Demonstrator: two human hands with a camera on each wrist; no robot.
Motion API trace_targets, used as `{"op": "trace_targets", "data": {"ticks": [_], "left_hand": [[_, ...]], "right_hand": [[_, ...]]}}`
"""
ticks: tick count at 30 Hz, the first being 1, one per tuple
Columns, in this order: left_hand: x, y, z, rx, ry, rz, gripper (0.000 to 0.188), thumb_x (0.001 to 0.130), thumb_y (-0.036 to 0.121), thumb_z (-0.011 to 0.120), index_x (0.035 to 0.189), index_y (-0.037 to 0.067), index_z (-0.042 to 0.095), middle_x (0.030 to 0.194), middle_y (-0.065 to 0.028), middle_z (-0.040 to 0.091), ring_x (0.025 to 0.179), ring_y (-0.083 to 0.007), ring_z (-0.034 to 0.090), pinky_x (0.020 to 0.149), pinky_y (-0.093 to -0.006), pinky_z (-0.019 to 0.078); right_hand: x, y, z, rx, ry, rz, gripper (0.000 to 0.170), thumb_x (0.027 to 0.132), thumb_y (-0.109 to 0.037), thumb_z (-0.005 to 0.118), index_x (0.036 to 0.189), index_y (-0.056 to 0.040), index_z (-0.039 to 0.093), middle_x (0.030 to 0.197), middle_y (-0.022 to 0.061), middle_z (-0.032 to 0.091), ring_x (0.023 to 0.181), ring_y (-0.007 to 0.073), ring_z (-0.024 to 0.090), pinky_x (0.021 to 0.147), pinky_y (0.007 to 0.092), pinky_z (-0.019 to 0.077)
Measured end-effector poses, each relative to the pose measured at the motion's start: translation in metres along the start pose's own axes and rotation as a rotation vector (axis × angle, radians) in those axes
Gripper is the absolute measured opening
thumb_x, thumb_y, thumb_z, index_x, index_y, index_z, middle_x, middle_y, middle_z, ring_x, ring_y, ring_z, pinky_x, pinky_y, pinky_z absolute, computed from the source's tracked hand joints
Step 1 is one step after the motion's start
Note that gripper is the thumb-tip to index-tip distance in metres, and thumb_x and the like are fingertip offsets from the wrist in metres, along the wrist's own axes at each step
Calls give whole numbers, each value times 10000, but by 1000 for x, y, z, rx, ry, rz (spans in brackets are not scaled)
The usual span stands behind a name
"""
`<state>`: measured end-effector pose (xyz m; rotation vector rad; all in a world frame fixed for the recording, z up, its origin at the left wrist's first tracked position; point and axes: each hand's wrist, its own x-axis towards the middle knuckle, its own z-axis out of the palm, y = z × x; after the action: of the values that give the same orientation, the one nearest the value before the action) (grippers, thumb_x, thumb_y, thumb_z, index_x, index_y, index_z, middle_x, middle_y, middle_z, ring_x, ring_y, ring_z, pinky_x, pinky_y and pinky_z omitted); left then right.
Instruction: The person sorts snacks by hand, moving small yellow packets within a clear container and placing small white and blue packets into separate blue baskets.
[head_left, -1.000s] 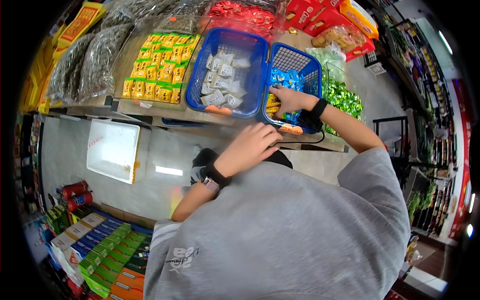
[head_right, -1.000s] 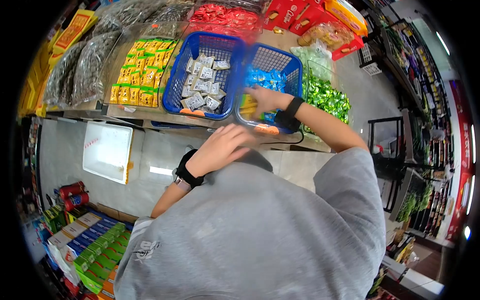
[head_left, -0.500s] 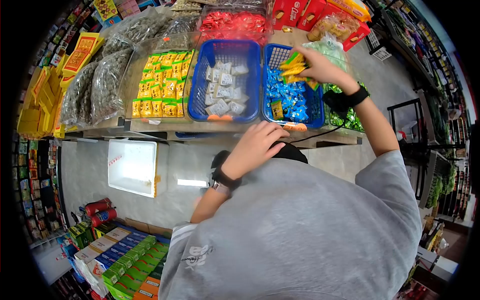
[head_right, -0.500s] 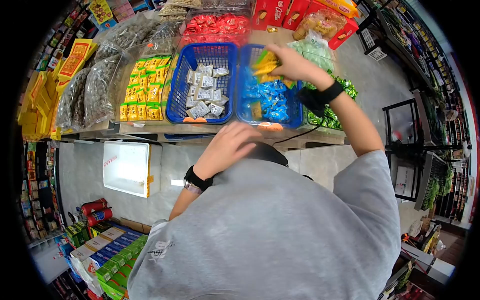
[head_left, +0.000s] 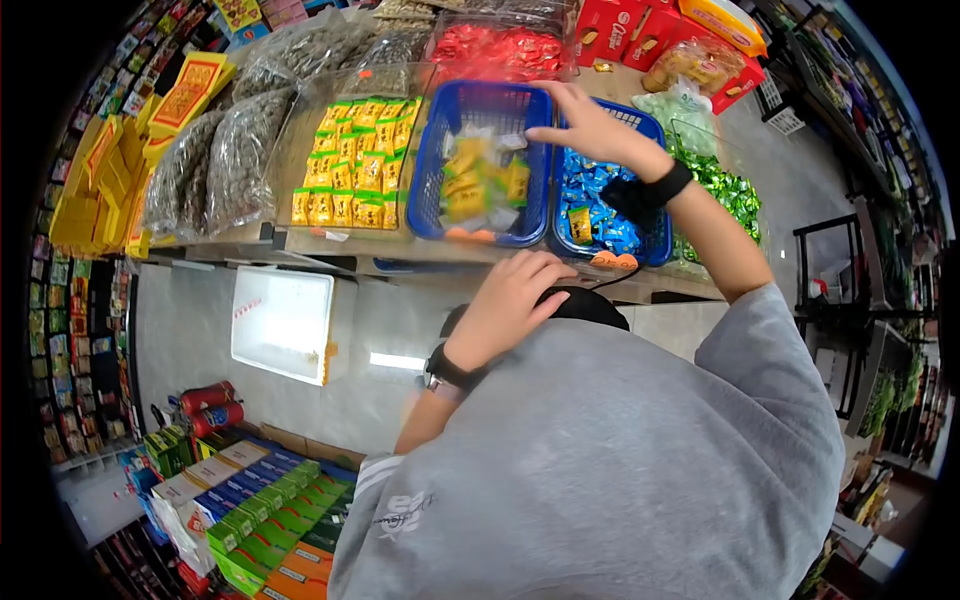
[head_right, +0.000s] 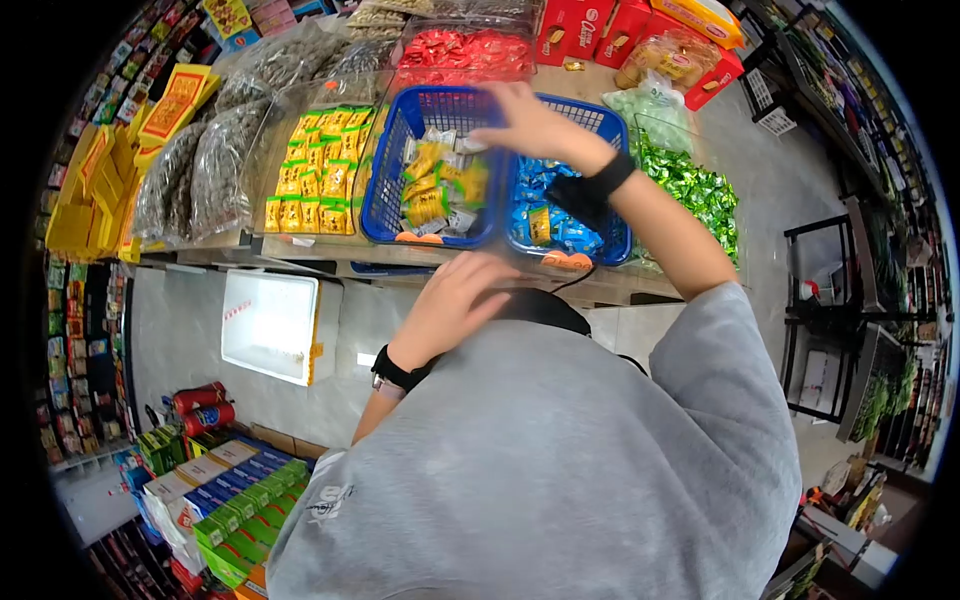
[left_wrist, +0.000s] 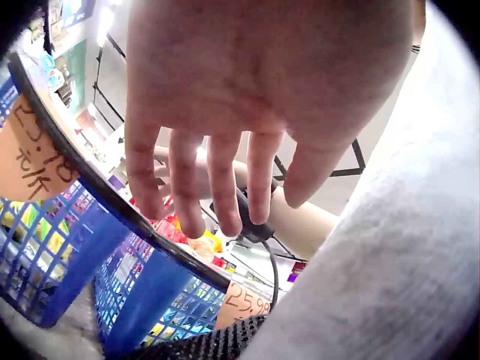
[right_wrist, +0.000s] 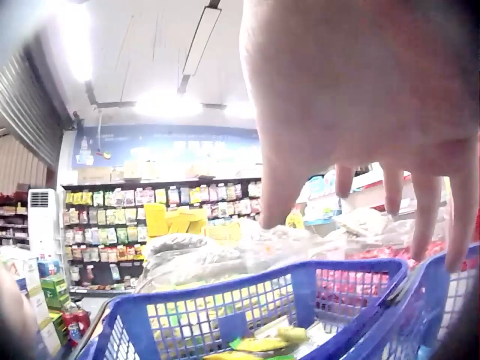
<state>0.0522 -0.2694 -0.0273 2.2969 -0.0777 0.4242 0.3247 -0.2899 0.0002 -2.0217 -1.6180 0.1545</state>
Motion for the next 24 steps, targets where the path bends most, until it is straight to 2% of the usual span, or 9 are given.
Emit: {"op": "trace_targets", "data": {"ticks": [2,5,7,8,10,14,16,24], "left_hand": [[-6,0,2,-3,-2,-39,272,832,145,633,1098,94,606,1081,-81,574,1046,-285,531,904,-390,425],[-7,-2,3,-12,-9,-30,270,834,147,629,1099,98,607,1082,-75,573,1050,-277,529,899,-384,424],[-8,-1,3,-10,-38,-31,266,837,150,627,1097,97,607,1084,-73,572,1057,-275,526,899,-383,423],[-8,-1,3,-16,-41,-29,266,837,150,627,1097,97,607,1084,-73,572,1057,-275,526,899,-383,423],[-8,-1,3,-28,-49,-43,264,839,152,629,1097,96,606,1086,-70,572,1065,-273,524,899,-383,421],[-12,-3,6,-39,-75,-56,265,843,155,628,1101,97,602,1094,-68,576,1067,-273,524,899,-382,419],[-12,-3,8,-39,-62,-38,268,846,159,628,1106,98,598,1097,-66,580,1066,-273,526,896,-380,418],[-19,-4,3,-15,-39,-68,267,850,150,625,1110,93,597,1094,-84,584,1058,-289,530,900,-389,417]], "right_hand": [[-9,4,-18,-106,-101,124,555,855,-397,657,1261,-51,504,1147,195,592,1086,330,565,928,406,445],[-27,40,-10,-202,-422,111,501,816,-339,693,1178,-20,558,1095,198,613,1039,341,584,901,411,463],[-44,35,-1,-244,-660,154,526,781,-316,723,1180,-13,564,1107,203,611,1039,350,584,902,424,469],[-57,54,18,-211,-708,59,548,757,-319,739,1182,-18,569,1083,197,611,1025,356,587,888,430,475],[-71,37,34,-236,-793,70,554,709,-312,771,1148,-33,580,1070,181,598,1009,357,589,859,432,483],[-63,41,43,-239,-867,162,542,664,-303,797,1093,-49,583,1058,165,573,974,360,590,817,438,488],[-66,46,45,-240,-822,46,493,654,-278,799,1036,-60,576,1056,157,556,949,359,591,792,441,488],[-69,56,48,-87,-863,-33,538,615,-247,840,1011,-31,548,1006,156,555,921,343,586,785,401,479]]}}
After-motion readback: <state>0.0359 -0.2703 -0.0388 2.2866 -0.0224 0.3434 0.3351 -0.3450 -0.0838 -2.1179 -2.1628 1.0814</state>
